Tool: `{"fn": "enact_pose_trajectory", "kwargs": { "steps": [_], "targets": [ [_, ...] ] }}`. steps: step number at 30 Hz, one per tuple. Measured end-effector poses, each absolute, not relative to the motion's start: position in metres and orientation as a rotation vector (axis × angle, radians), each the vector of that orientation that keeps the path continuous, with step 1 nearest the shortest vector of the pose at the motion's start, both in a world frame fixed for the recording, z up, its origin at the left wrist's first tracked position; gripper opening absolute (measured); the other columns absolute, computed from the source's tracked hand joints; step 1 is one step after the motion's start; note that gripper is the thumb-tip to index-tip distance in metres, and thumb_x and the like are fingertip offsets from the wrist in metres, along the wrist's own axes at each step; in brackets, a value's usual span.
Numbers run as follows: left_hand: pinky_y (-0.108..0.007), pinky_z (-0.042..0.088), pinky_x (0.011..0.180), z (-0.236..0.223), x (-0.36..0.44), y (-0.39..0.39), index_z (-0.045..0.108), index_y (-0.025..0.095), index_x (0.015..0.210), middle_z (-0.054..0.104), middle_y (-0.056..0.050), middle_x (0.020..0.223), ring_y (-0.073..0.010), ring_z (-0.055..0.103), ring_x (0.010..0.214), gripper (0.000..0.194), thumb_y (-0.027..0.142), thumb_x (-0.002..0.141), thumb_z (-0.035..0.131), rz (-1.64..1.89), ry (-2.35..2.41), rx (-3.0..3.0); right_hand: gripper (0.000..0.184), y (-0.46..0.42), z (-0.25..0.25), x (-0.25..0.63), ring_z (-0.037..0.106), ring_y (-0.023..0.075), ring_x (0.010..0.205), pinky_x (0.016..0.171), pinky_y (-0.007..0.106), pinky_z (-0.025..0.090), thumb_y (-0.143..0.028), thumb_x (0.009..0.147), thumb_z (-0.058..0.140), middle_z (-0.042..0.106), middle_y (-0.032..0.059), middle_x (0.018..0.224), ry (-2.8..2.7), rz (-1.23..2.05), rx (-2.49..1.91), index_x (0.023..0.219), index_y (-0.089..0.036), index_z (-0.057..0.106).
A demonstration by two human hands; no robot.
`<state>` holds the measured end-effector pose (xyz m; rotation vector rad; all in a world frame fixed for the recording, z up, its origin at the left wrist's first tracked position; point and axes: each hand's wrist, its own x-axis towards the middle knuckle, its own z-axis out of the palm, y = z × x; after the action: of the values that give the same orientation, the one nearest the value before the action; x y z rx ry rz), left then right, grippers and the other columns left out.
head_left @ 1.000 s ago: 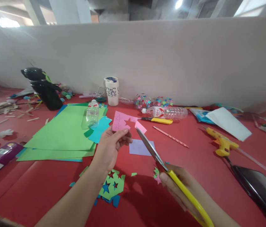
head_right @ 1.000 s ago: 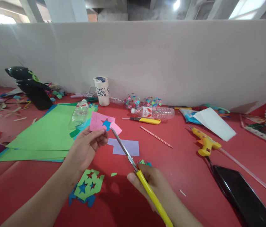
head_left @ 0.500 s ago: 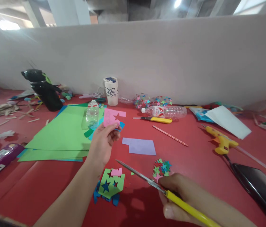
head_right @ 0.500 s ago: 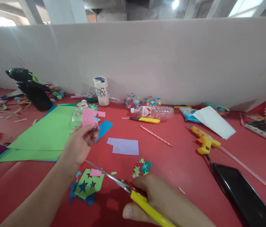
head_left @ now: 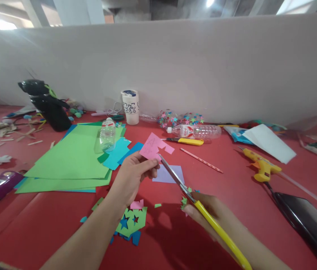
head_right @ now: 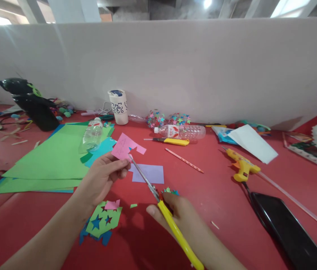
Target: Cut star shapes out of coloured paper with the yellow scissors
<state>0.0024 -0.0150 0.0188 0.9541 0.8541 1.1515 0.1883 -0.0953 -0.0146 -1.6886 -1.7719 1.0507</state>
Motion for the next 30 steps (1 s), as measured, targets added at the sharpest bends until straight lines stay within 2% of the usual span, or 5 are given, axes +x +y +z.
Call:
{"fn": "enact_pose_trajectory", "kwargs": {
  "steps": [3,7,15,22,30],
  "targets": [
    [-0.02,0.036,0.049,0.02,0.001,-0.015,0.065,0.015,0.065,0.058,0.002,0.053,-0.0054,0.046,0.045,0.007,0.019,0.063,0.072,1.144,0.849,0.977,0.039,-0.096,-0.013,0.189,0.036,0.012,0.047,0.044,0.024,0.024,-0.055,0.081,0.044,0.038,-0.0051,0.054,-1.779,1.055,-1.666,0.067,-0.019,0.049],
    [-0.021,0.035,0.049,0.024,0.001,-0.016,0.064,0.015,0.059,0.054,0.003,0.052,-0.0058,0.043,0.046,0.01,0.021,0.065,0.07,1.104,0.891,1.04,0.034,-0.097,-0.008,0.19,0.033,0.0092,0.041,0.039,0.022,0.024,-0.051,0.083,0.046,0.034,-0.0078,0.049,-1.729,1.134,-1.658,0.068,-0.02,0.048],
    [-0.022,0.04,0.049,0.023,0.004,-0.019,0.056,0.018,0.067,0.054,0.003,0.059,-0.0082,0.047,0.047,0.018,0.03,0.08,0.056,1.026,0.907,1.318,0.045,-0.097,-0.002,0.188,0.032,0.0085,0.034,0.036,0.021,0.025,-0.064,0.078,0.05,0.034,-0.0096,0.04,-1.621,1.246,-1.71,0.068,-0.021,0.049],
    [-0.023,0.042,0.053,0.026,0.003,-0.021,0.057,0.017,0.07,0.057,0.003,0.062,-0.0081,0.052,0.05,0.013,0.026,0.08,0.057,1.02,0.842,1.391,0.049,-0.098,-0.001,0.188,0.029,0.0079,0.033,0.035,0.021,0.024,-0.07,0.076,0.044,0.032,-0.0104,0.038,-1.606,1.244,-1.702,0.066,-0.022,0.046],
    [-0.02,0.037,0.046,0.024,0.002,-0.016,0.058,0.015,0.065,0.059,0.003,0.055,-0.0064,0.052,0.043,0.013,0.023,0.071,0.067,1.16,0.912,1.09,0.033,-0.097,-0.01,0.192,0.034,0.008,0.04,0.04,0.022,0.024,-0.049,0.084,0.047,0.034,-0.0082,0.05,-1.735,1.214,-1.592,0.068,-0.02,0.047]
  ]
}}
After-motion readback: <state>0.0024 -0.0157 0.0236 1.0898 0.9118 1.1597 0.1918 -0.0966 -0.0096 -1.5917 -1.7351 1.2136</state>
